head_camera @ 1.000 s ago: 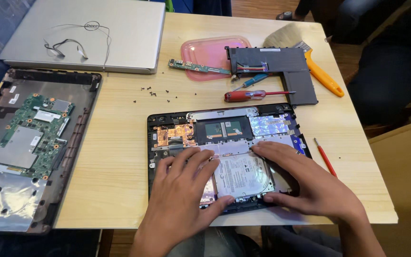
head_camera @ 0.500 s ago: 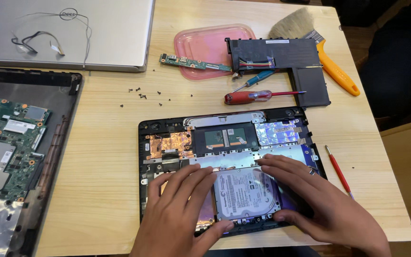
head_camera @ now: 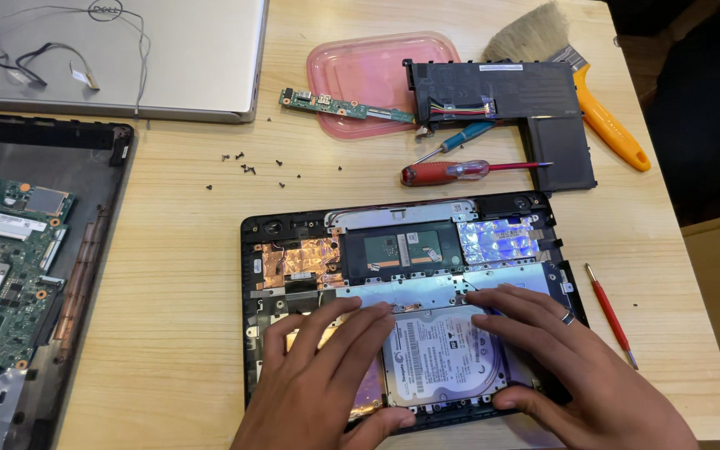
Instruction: The person uses a screwdriver to remove screws from the internal chassis of a disassembled laptop. They then remove the hard drive and motherboard, place them on the table, and subsequently reposition the motherboard back into the laptop chassis.
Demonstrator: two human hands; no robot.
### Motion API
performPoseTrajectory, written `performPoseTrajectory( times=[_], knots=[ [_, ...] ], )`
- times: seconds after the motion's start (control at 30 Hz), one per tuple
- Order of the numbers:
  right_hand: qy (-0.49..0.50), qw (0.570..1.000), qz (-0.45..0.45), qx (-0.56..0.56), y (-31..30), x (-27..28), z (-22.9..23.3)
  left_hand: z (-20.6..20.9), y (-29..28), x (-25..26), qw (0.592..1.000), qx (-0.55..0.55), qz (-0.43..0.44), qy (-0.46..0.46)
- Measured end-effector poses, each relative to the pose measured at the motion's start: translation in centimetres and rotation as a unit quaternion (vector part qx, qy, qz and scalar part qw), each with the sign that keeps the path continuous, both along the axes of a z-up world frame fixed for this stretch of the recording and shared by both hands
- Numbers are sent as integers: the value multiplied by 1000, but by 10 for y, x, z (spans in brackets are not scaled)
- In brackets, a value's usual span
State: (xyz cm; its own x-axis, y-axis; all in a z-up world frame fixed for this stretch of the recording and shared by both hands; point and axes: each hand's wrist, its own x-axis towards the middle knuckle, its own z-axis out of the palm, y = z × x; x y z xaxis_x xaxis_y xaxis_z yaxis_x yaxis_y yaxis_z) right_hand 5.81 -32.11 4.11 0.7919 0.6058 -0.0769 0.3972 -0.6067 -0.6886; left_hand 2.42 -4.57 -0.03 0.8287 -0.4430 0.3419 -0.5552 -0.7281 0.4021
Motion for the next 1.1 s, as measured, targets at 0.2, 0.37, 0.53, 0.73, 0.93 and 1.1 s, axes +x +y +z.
performPoseTrajectory(
  times=[0.2,0.37,0.53,0.73,0.93,1.1],
  knots=[
    [-59,996,38,49,8,3,2,1,4,-4,999,-44,-1,19],
    [-40,999,15,28,7,0,1,-1,9,-6,997,-57,-8,44],
    [-53,998,21,27,10,2,5,7,8,-5,995,-78,-2,66],
    [-52,997,-6,58,4,2,2,13,3,-4,997,-26,-14,67],
    [-69,993,-28,89,5,-2,2,16,2,-5,996,-52,-27,67],
    [-74,994,-35,69,4,-2,0,14,3,-7,995,-56,-25,77]
  ],
)
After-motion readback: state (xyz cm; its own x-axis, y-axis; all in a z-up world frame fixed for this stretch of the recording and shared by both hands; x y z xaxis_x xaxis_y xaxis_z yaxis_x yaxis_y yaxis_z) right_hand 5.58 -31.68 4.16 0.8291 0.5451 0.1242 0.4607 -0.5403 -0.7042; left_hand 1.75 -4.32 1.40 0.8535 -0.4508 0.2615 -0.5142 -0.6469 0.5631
